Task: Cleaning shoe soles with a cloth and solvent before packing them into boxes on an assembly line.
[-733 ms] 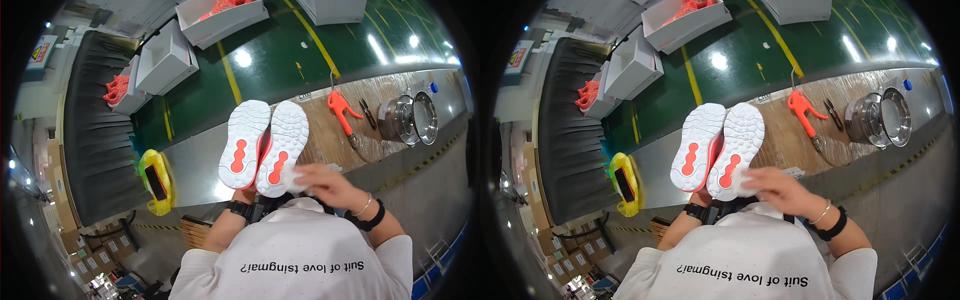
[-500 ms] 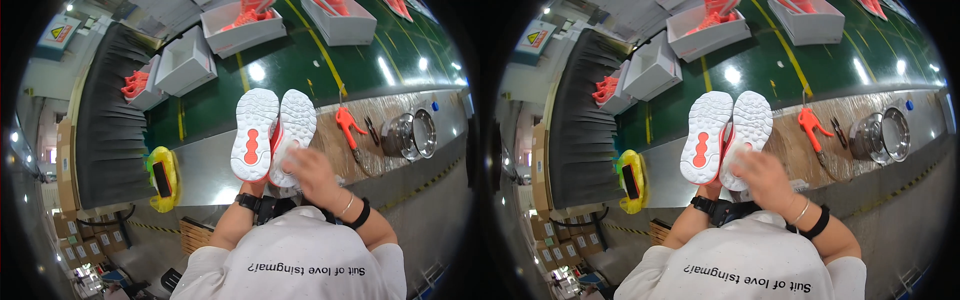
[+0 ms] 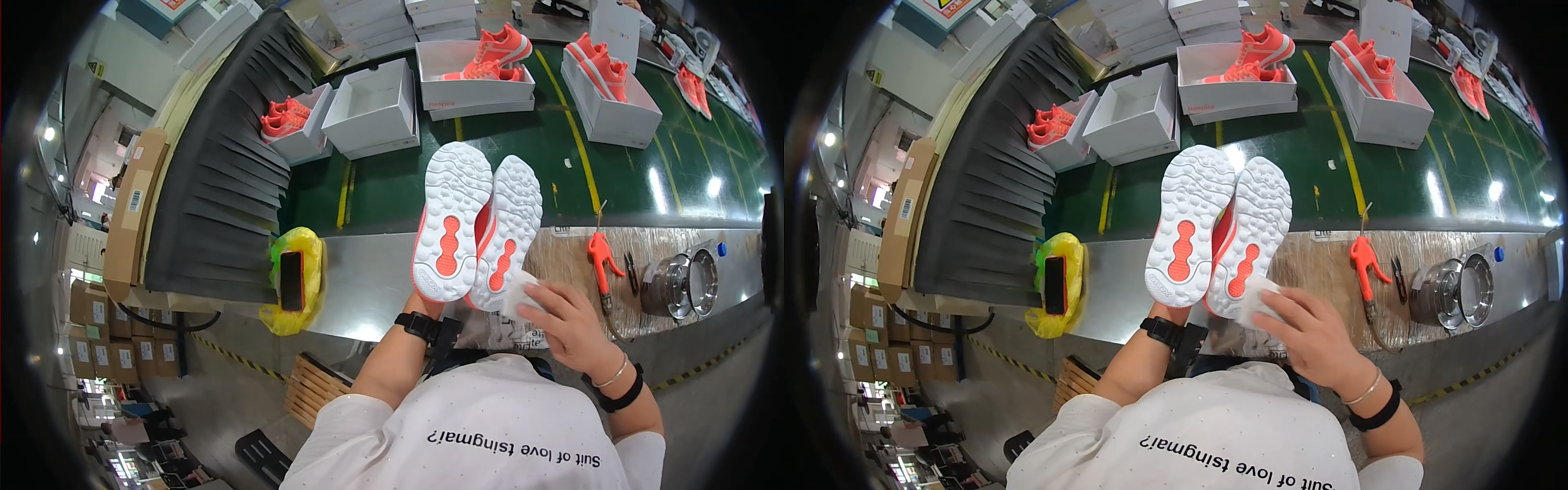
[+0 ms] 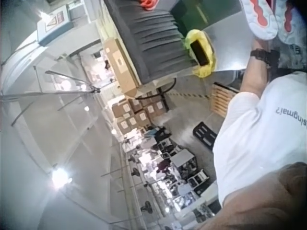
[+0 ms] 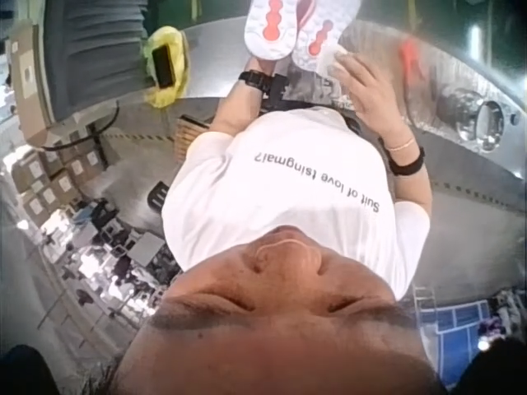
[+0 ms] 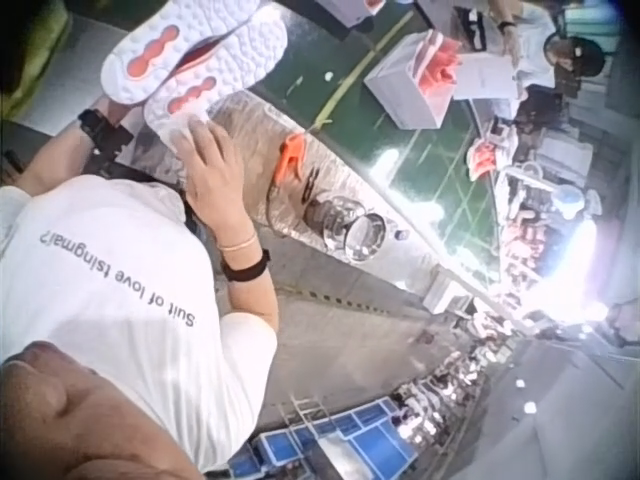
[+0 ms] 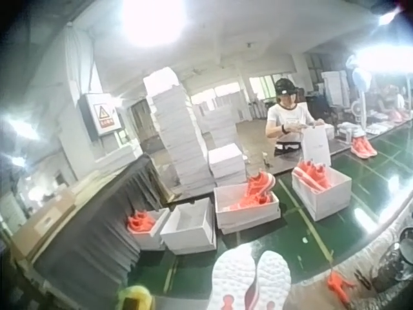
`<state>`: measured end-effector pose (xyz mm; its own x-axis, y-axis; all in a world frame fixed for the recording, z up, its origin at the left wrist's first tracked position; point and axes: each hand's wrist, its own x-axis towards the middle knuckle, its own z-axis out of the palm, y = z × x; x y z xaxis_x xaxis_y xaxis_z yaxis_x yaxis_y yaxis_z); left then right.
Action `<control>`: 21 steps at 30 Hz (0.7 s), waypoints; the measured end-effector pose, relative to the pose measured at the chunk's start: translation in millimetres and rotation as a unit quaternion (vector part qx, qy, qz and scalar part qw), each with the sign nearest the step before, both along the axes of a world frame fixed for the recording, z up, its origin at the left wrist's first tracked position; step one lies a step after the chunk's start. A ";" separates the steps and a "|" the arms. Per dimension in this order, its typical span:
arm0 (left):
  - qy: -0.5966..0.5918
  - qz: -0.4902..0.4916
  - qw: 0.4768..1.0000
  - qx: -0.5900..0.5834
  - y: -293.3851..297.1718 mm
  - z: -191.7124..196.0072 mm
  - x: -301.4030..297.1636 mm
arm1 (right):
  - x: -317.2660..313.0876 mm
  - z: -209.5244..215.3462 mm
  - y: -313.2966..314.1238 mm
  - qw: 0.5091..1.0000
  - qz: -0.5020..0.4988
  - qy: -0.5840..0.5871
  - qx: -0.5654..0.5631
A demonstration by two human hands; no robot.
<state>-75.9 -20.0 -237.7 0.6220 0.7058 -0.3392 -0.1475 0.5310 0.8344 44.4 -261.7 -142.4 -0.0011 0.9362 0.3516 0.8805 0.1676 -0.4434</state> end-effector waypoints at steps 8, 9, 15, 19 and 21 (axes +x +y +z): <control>-0.004 -0.026 0.999 0.045 19.4 12.8 -10.0 | -42.4 17.7 91.3 0.966 0.108 -0.205 0.115; -0.005 -0.025 0.998 0.051 30.2 14.4 -11.3 | -35.7 8.2 89.9 0.961 0.101 -0.240 0.098; -0.021 -0.013 0.995 0.097 105.0 48.3 -41.7 | 12.9 -40.2 54.1 0.975 -0.019 -0.196 -0.102; -0.033 -0.023 0.991 0.130 200.2 83.5 -42.9 | 22.6 -63.9 43.4 0.980 -0.112 -0.062 -0.153; -0.036 -0.027 0.988 0.146 264.0 114.6 -42.8 | 23.2 -71.4 41.4 0.976 -0.139 -0.012 -0.165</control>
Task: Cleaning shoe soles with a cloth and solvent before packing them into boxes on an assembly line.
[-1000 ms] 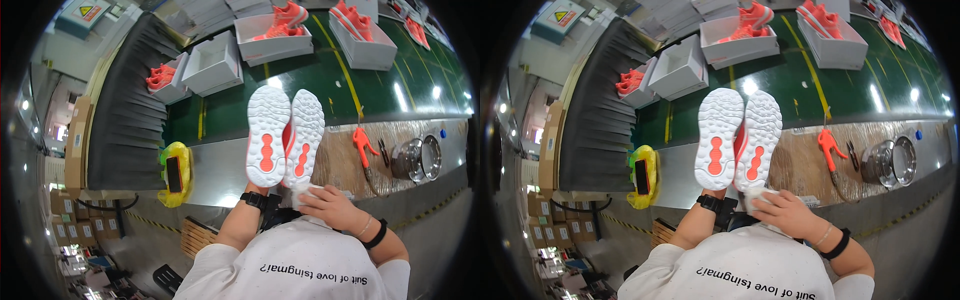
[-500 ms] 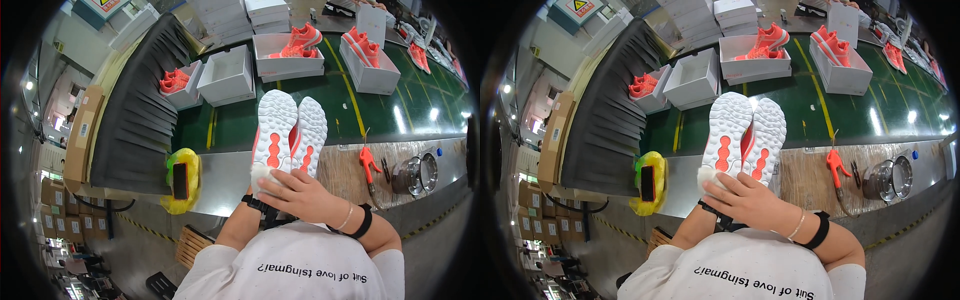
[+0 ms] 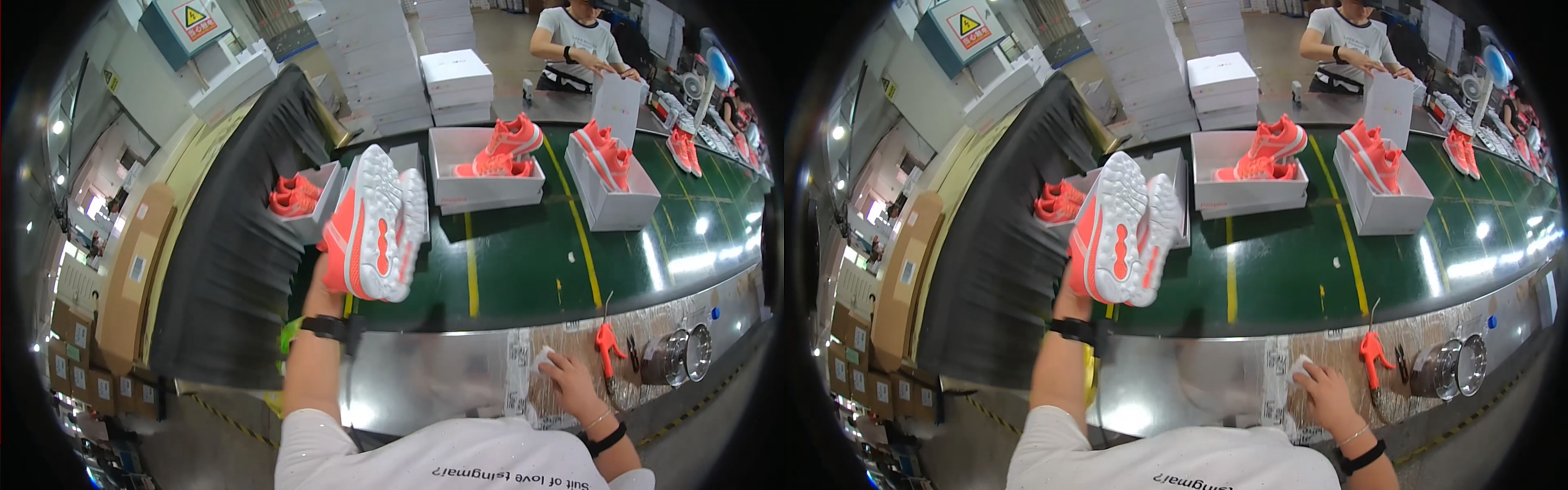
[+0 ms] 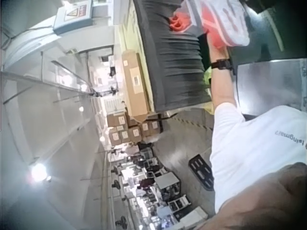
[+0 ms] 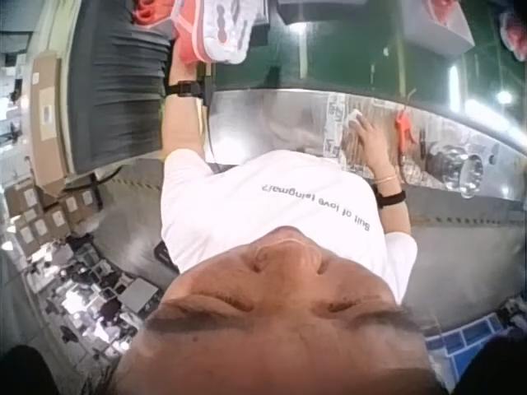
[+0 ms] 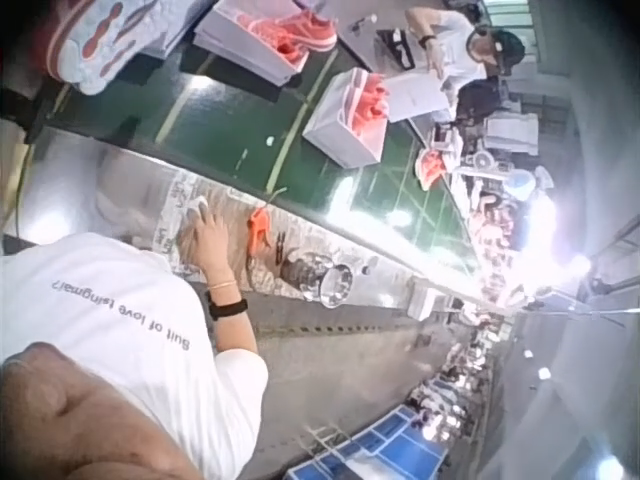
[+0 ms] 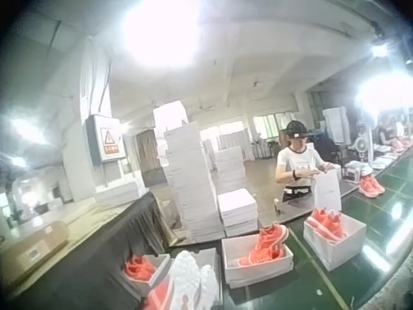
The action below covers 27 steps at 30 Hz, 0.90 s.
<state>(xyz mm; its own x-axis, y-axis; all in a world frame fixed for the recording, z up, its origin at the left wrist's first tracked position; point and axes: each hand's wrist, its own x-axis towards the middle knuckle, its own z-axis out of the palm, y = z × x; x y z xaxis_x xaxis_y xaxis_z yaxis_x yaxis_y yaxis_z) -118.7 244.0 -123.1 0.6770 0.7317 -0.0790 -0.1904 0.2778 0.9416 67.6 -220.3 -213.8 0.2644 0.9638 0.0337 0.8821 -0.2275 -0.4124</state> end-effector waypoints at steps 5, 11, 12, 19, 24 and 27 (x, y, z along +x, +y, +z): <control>0.305 0.001 0.804 0.510 113.1 33.7 58.4 | -1.7 -19.7 2.0 0.988 -0.126 0.080 -0.032; 0.489 -0.051 0.327 0.807 165.6 39.2 132.8 | 3.3 -29.4 19.3 0.982 -0.151 0.100 -0.061; 0.483 -0.076 0.295 0.821 177.7 27.1 135.7 | 6.7 -31.0 22.9 0.982 -0.147 0.100 -0.062; 0.611 -0.136 0.343 0.700 221.3 -56.7 137.6 | 30.9 -55.7 31.7 0.988 -0.138 0.038 -0.062; 0.536 -0.177 0.438 0.700 146.3 0.5 236.6 | 33.0 -66.9 18.7 0.988 -0.136 0.018 -0.070; 0.301 -0.244 0.723 0.572 62.6 -0.8 316.7 | 32.4 -73.9 15.2 0.983 -0.167 0.051 -0.053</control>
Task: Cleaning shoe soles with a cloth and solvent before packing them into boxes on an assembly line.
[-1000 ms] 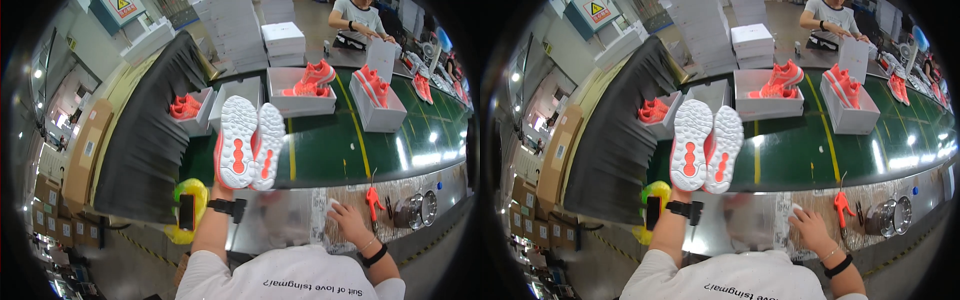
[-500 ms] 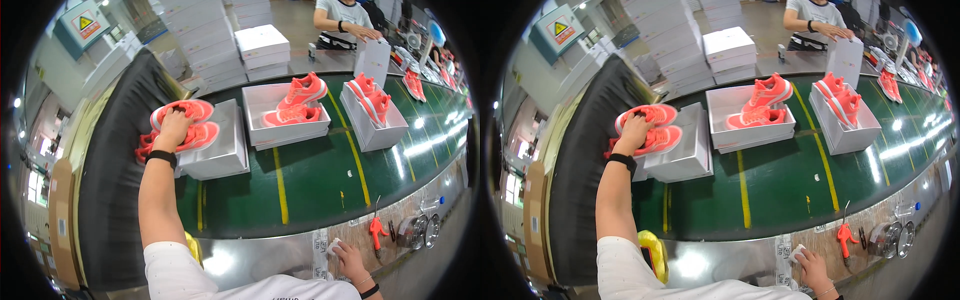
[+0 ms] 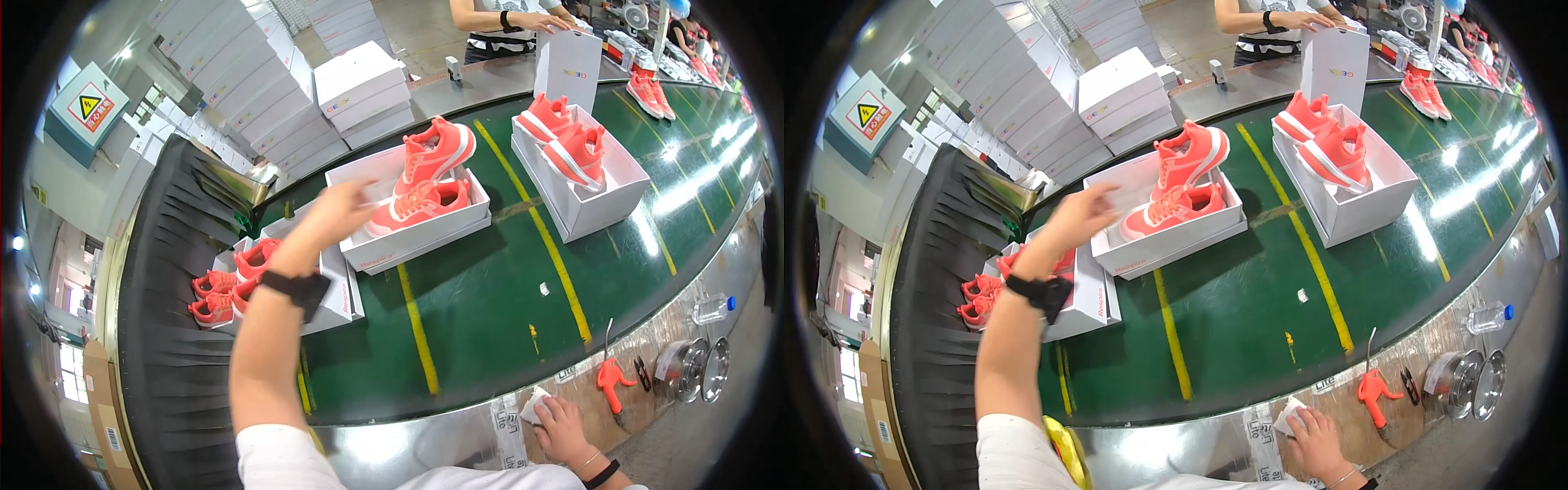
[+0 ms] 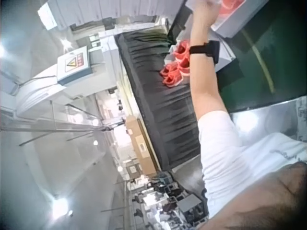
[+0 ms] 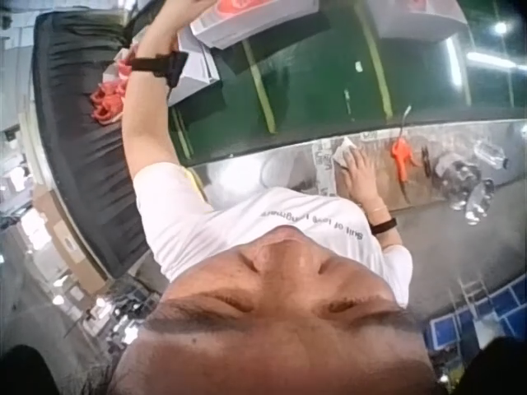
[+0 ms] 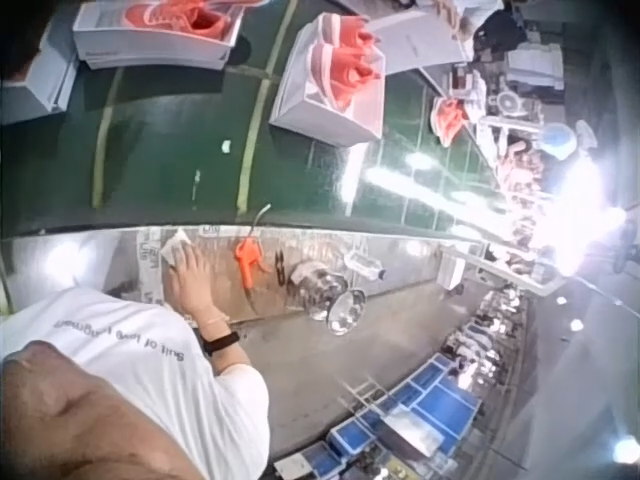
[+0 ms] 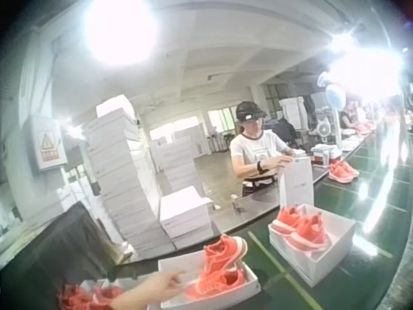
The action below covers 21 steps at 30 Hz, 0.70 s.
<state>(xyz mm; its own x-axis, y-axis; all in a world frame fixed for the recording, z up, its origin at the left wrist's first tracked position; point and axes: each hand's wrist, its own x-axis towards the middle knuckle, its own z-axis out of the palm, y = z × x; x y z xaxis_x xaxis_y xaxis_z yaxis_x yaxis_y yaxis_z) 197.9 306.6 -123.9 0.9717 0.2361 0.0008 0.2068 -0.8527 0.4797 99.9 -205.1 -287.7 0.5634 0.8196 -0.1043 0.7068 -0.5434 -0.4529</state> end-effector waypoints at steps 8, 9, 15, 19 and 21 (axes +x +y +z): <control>0.092 0.117 0.982 0.116 -87.9 -121.6 148.0 | 7.2 -14.6 -8.2 0.992 -0.050 0.105 0.051; 0.090 0.113 0.982 0.118 -87.3 -128.6 156.0 | 10.5 -21.1 -12.1 0.992 -0.054 0.104 0.053; 0.022 0.188 0.966 0.176 -74.3 -104.4 144.9 | 17.2 -23.9 -15.7 0.989 -0.059 0.110 0.079; -0.159 0.193 0.968 -0.003 -43.7 -81.2 137.4 | 18.6 -27.5 -18.6 0.990 -0.059 0.096 0.081; -0.203 0.154 0.955 -0.152 -33.1 -73.8 149.5 | 16.1 -27.6 -18.9 0.991 -0.057 0.089 0.077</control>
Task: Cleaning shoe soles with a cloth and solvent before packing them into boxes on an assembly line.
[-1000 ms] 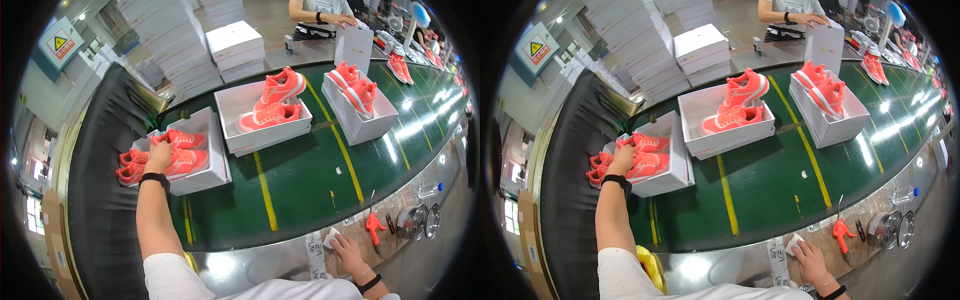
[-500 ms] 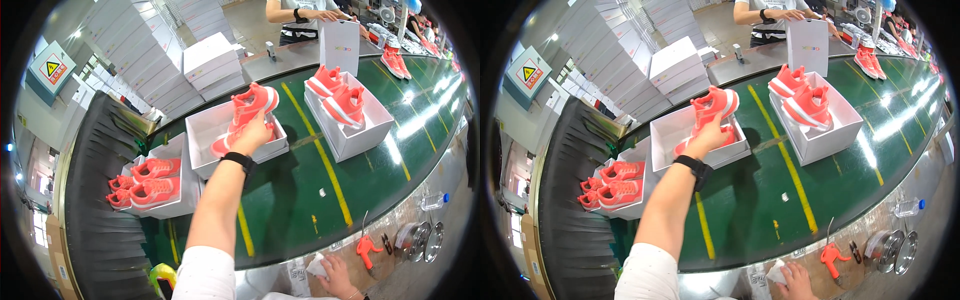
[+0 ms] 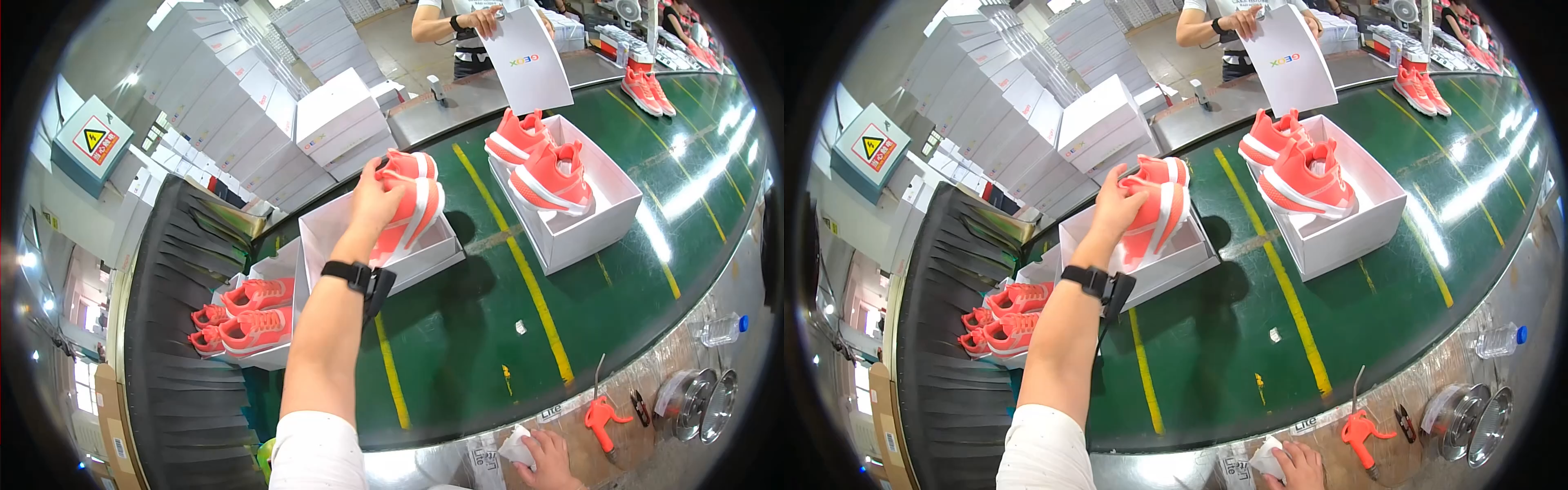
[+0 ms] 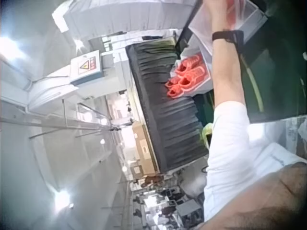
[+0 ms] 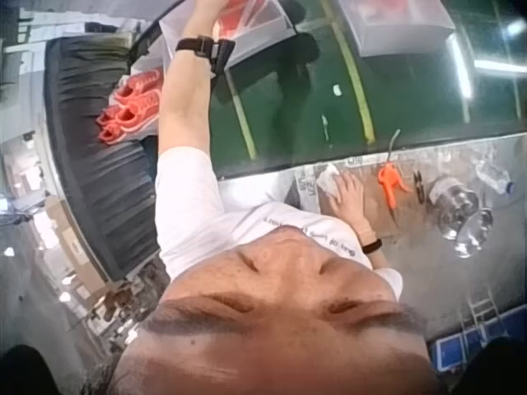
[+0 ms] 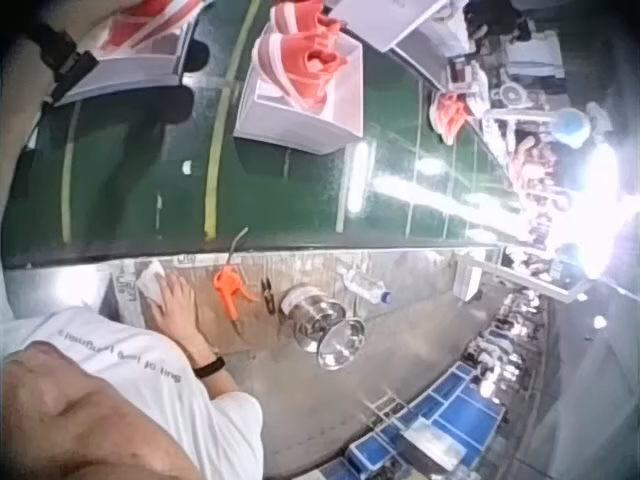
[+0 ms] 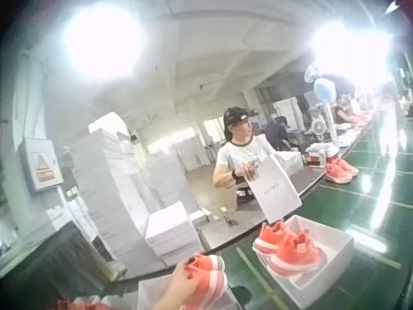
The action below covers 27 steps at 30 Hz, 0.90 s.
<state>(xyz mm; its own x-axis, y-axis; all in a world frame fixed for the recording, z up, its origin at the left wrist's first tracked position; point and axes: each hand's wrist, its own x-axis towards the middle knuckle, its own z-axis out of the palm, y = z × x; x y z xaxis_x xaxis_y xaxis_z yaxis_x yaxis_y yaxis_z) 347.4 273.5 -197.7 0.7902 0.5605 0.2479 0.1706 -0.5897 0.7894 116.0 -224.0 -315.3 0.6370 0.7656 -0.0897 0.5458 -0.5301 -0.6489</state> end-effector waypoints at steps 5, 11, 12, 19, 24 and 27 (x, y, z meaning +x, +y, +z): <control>0.088 0.083 0.949 -0.291 -43.3 24.8 38.8 | -2.7 -4.6 -2.2 1.000 -0.004 0.019 -0.007; 0.226 0.004 0.878 -0.421 0.4 20.9 51.2 | -2.8 3.2 1.8 0.999 -0.016 0.032 -0.022; 0.216 0.010 0.869 -0.445 1.8 21.3 50.5 | -2.4 4.3 2.0 0.999 -0.016 0.038 -0.029; 0.089 0.138 0.824 -0.543 -0.8 16.1 40.3 | 3.1 13.7 -1.5 1.000 -0.012 0.023 -0.005; 0.107 0.097 0.841 -0.522 40.5 -13.0 22.5 | -4.0 20.1 -0.7 0.999 -0.016 0.041 -0.024; 0.203 0.103 0.839 -0.495 7.2 -17.3 36.5 | -6.6 11.4 -8.3 1.000 -0.024 0.008 -0.014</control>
